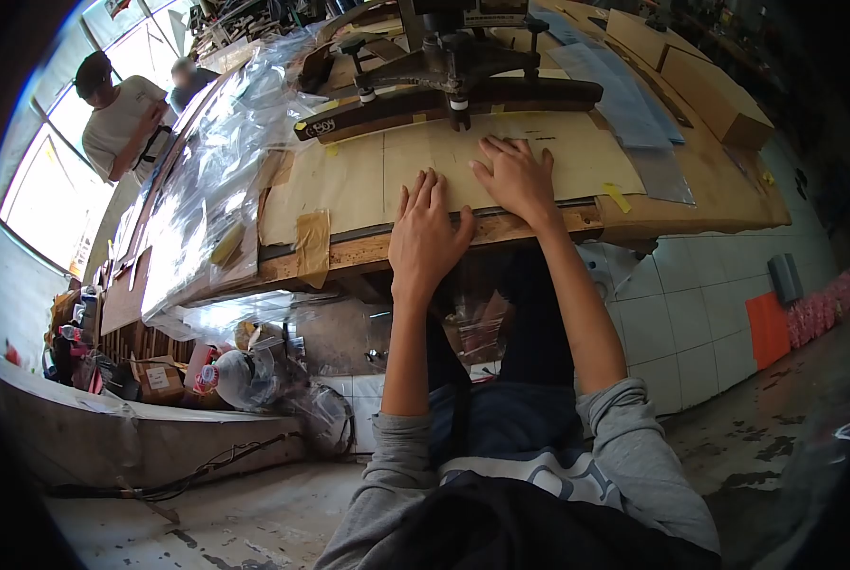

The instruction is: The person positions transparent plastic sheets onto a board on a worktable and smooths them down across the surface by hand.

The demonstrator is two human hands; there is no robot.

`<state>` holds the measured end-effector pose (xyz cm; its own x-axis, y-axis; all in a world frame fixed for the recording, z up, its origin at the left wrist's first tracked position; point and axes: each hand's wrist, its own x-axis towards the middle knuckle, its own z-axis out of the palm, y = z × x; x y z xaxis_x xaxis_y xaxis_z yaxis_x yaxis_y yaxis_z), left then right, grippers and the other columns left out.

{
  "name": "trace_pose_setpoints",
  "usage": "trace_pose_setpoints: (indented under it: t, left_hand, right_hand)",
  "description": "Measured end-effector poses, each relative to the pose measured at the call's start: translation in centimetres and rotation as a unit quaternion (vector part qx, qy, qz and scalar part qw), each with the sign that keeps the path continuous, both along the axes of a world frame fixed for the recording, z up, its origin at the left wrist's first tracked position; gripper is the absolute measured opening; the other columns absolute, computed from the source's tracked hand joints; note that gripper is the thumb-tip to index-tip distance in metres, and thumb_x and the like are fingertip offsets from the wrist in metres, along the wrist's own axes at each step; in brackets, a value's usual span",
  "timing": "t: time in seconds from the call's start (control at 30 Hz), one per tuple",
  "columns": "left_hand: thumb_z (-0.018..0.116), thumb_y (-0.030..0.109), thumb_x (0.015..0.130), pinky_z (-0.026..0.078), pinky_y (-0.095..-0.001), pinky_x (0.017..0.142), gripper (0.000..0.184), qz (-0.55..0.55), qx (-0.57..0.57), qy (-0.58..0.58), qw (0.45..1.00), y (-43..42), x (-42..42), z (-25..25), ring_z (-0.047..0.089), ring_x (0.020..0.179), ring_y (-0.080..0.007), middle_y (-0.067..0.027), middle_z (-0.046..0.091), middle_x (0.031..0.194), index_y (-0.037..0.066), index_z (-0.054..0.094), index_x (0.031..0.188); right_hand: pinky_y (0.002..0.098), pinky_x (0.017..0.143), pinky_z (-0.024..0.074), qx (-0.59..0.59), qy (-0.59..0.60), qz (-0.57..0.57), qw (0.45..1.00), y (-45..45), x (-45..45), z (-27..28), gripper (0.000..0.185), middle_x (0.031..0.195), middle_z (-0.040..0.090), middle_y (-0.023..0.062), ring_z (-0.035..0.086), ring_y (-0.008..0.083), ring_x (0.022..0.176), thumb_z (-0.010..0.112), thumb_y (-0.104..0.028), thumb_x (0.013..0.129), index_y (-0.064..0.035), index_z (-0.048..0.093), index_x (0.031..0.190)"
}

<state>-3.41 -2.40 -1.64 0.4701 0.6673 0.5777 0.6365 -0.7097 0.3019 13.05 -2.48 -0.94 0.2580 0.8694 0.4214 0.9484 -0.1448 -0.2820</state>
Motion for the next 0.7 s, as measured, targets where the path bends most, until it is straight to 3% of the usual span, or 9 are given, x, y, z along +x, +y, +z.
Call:
trace_pose_setpoints:
  t: [0.17, 0.7]
  left_hand:
    - [0.051, 0.027, 0.084, 0.028, -0.042, 0.111, 0.054, -0.004, 0.001, -0.003, 1.0, 0.15, 0.02, -0.03, 0.044, 0.127, -0.0339, -0.0269, 0.049, 0.13, -0.012, 0.05, 0.121]
    - [0.051, 0.023, 0.087, 0.029, -0.043, 0.11, 0.048, -0.003, -0.012, -0.009, 1.0, 0.23, 0.04, 0.07, 0.043, 0.128, -0.0315, -0.023, 0.05, 0.13, -0.01, 0.05, 0.122]
  right_hand:
    - [0.0605, 0.101, 0.0268, -0.017, -0.012, -0.006, 1.0, 0.14, 0.05, 0.1, 0.047, 0.132, 0.054, -0.0001, 0.046, 0.019, 0.122, 0.053, -0.041, 0.089, -0.014, 0.054, 0.127]
    - [0.0625, 0.101, 0.0263, -0.003, 0.0, -0.003, 1.0, 0.27, 0.03, 0.17, 0.045, 0.129, 0.056, -0.0009, 0.046, 0.0205, 0.121, 0.054, -0.039, 0.088, -0.0121, 0.056, 0.124]
